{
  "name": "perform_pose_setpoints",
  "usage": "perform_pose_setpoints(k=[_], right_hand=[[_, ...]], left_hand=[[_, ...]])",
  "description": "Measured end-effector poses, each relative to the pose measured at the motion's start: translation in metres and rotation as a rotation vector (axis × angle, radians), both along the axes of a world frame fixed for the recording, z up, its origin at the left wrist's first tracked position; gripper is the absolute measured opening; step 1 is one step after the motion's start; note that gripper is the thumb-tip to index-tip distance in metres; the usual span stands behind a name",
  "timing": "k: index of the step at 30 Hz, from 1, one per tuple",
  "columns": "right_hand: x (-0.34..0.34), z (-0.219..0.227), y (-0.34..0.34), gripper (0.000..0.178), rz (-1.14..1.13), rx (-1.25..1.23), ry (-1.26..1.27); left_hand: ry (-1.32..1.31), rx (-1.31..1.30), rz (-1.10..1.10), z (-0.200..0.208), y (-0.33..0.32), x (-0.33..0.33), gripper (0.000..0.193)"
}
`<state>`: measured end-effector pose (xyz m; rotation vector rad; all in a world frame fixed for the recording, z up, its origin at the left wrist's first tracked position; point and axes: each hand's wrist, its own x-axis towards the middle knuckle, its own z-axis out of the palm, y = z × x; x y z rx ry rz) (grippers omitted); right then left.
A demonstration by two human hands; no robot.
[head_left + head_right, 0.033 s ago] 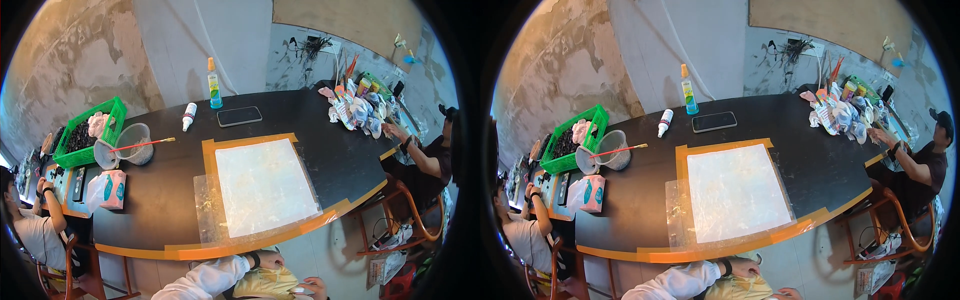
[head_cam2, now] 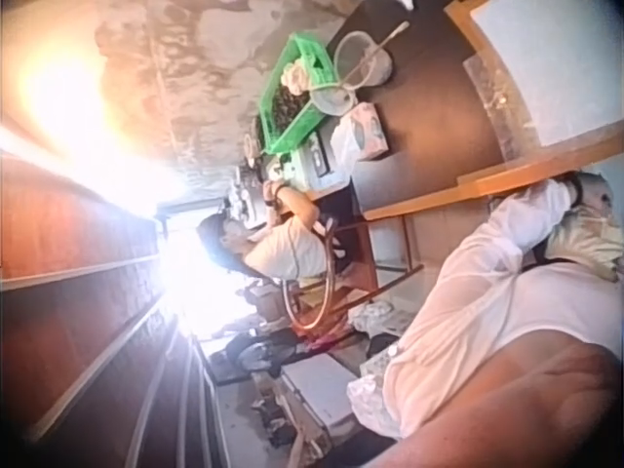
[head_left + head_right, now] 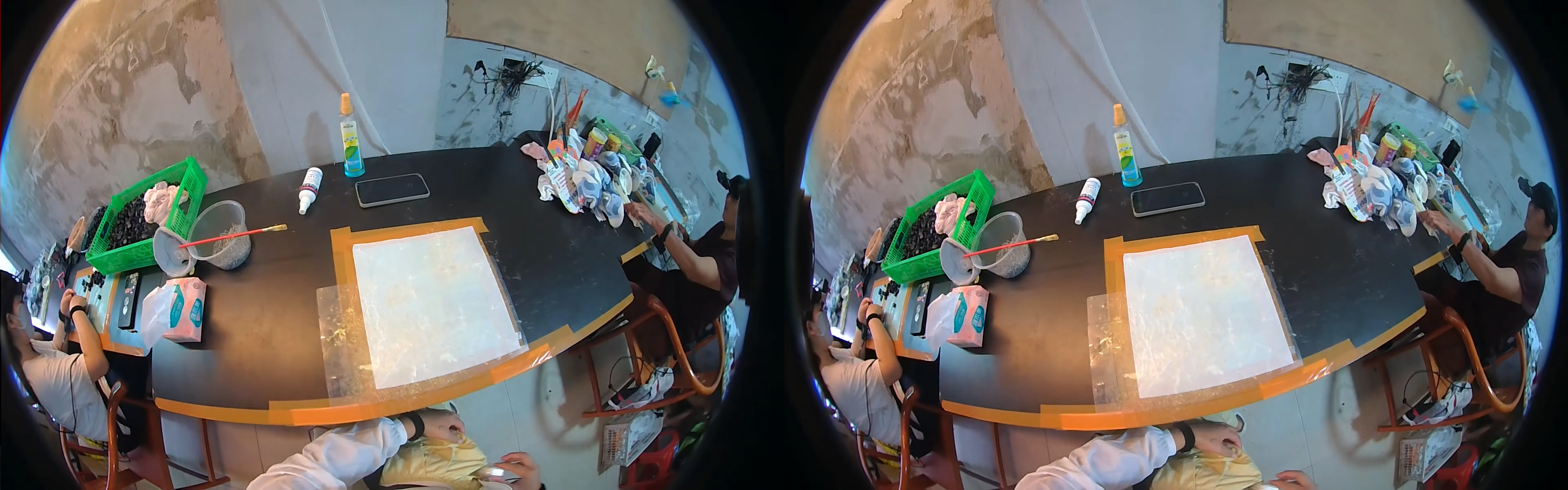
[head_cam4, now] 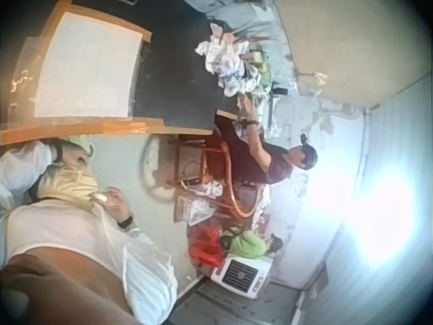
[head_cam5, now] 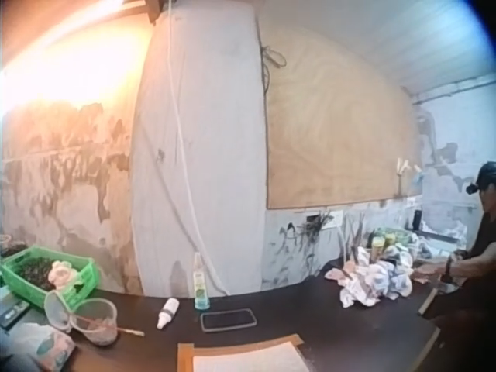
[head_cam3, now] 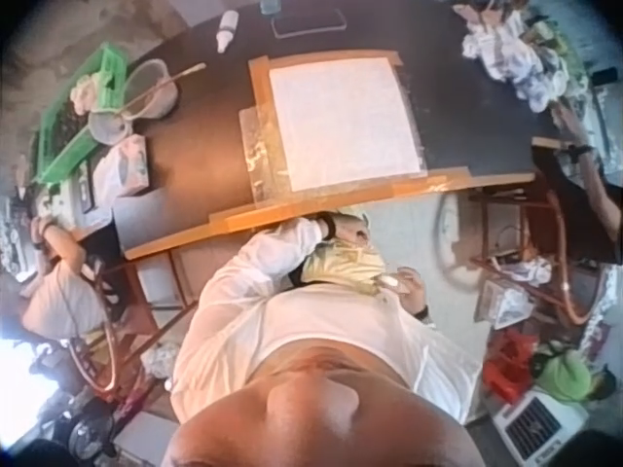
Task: Manually sort and assemble small shoe accessory components from a bowl, inserting pins or fasteners into plastic attachments.
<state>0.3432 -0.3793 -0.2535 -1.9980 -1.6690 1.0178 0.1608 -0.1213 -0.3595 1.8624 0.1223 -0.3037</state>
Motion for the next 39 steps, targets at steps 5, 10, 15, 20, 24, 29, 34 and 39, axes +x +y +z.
perform_pose_setpoints(k=[5,10,15,20,24,29,34,39], right_hand=[[0.044,0.059,0.056,0.035,-0.031,0.467,0.02],[0.049,0.144,0.188,0.047,0.371,0.947,-0.369],[0.013,0.203,0.353,0.046,0.463,0.932,-0.367],[0.013,0.187,0.5,0.029,0.364,0.779,-0.302],[-0.003,0.145,0.58,0.025,0.222,0.788,-0.304],[-0.021,0.098,0.625,0.036,-0.033,0.792,-0.253],[-0.036,0.103,0.627,0.041,0.205,0.737,-0.16],[-0.017,0.103,0.625,0.033,0.174,0.692,-0.327]], left_hand=[[-0.353,0.096,0.127,-0.016,-0.019,-0.005,0.022],[-0.349,0.238,0.17,-0.016,-0.015,-0.003,0.018],[-0.333,0.288,0.371,0.004,-0.022,-0.036,0.022],[-0.115,0.012,0.269,0.09,0.009,-0.111,0.032],[0.024,0.122,0.442,0.14,-0.009,-0.184,0.037],[-0.01,-0.085,0.689,0.198,-0.027,-0.216,0.048],[-0.09,-0.024,0.649,0.259,-0.019,-0.227,0.044],[-0.158,0.216,0.39,0.327,0.025,-0.226,0.04]])
